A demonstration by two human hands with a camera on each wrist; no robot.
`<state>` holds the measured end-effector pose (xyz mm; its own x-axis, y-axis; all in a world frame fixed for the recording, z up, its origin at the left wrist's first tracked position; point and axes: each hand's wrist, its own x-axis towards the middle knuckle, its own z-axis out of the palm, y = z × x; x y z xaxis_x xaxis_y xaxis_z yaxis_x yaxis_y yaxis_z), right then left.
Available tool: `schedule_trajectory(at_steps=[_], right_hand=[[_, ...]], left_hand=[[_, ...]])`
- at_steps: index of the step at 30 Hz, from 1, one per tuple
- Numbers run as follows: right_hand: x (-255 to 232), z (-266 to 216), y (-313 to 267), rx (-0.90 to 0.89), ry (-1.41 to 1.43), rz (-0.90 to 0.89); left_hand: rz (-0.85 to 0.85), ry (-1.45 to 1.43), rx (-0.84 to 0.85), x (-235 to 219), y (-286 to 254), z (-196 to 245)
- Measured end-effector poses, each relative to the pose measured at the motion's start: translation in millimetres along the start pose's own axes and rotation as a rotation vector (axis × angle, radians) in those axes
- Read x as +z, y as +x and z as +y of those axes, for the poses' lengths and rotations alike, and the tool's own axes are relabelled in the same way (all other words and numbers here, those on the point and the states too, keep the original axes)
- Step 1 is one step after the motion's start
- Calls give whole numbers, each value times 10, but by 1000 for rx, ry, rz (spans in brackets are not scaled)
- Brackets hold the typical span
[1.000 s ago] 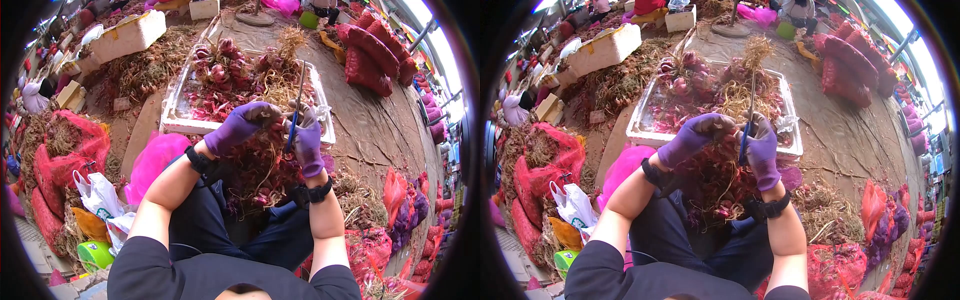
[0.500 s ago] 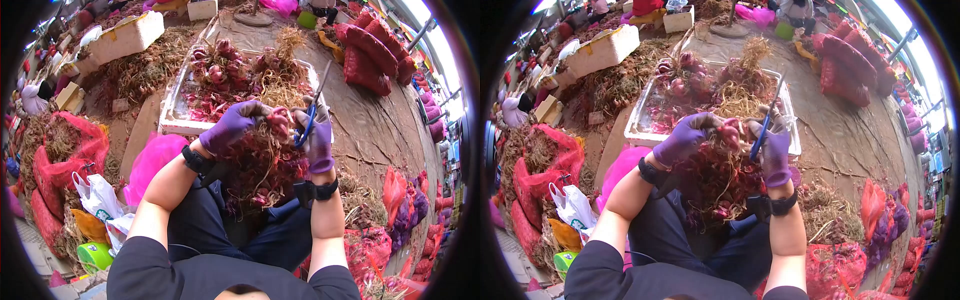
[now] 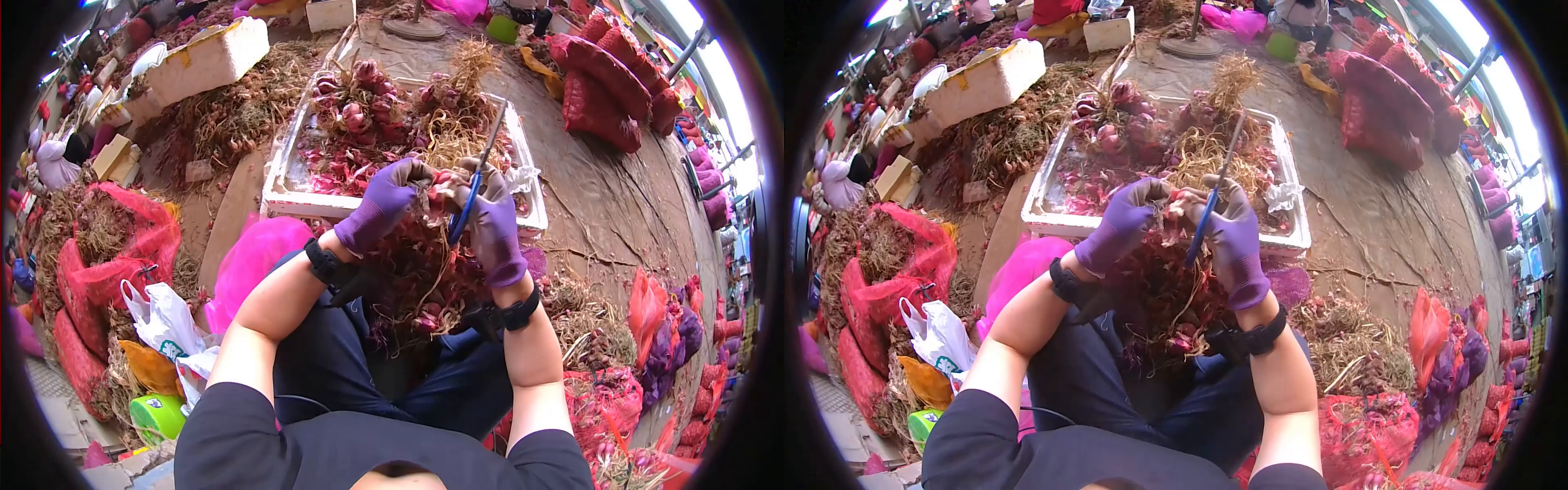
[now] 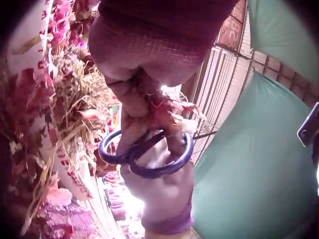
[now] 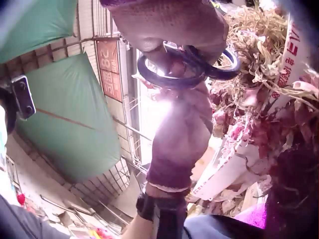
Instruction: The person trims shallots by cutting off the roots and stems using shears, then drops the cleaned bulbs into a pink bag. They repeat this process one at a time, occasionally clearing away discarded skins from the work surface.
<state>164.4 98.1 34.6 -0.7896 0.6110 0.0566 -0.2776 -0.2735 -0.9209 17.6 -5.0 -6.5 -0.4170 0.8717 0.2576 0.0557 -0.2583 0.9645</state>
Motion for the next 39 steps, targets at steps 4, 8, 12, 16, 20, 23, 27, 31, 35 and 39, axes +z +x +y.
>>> schedule_trajectory(at_steps=[4,8,12,16,20,23,27,31,35,39], right_hand=[[-328,2,98,48,249,-43],[-385,-60,127,16,200,177],[-205,-100,12,82,25,326],[0,67,-30,9,-145,291],[-56,27,-18,122,166,164],[-24,-36,-38,242,322,-22],[59,-73,-83,253,354,9],[30,-231,-137,270,361,-55],[-13,-278,-93,174,-22,56],[41,-348,-93,149,-194,217]], left_hand=[[-106,-521,-161,99,-67,196],[-407,-66,-138,8,-73,172],[-112,119,111,198,-69,285],[-2,272,172,227,-34,44],[-23,-169,34,143,-59,100],[-23,-387,-152,114,-59,229],[-42,-347,-89,88,-21,208],[-68,-393,-163,130,-65,258],[-254,-451,-251,-61,15,211],[-127,-24,87,17,-13,205]])
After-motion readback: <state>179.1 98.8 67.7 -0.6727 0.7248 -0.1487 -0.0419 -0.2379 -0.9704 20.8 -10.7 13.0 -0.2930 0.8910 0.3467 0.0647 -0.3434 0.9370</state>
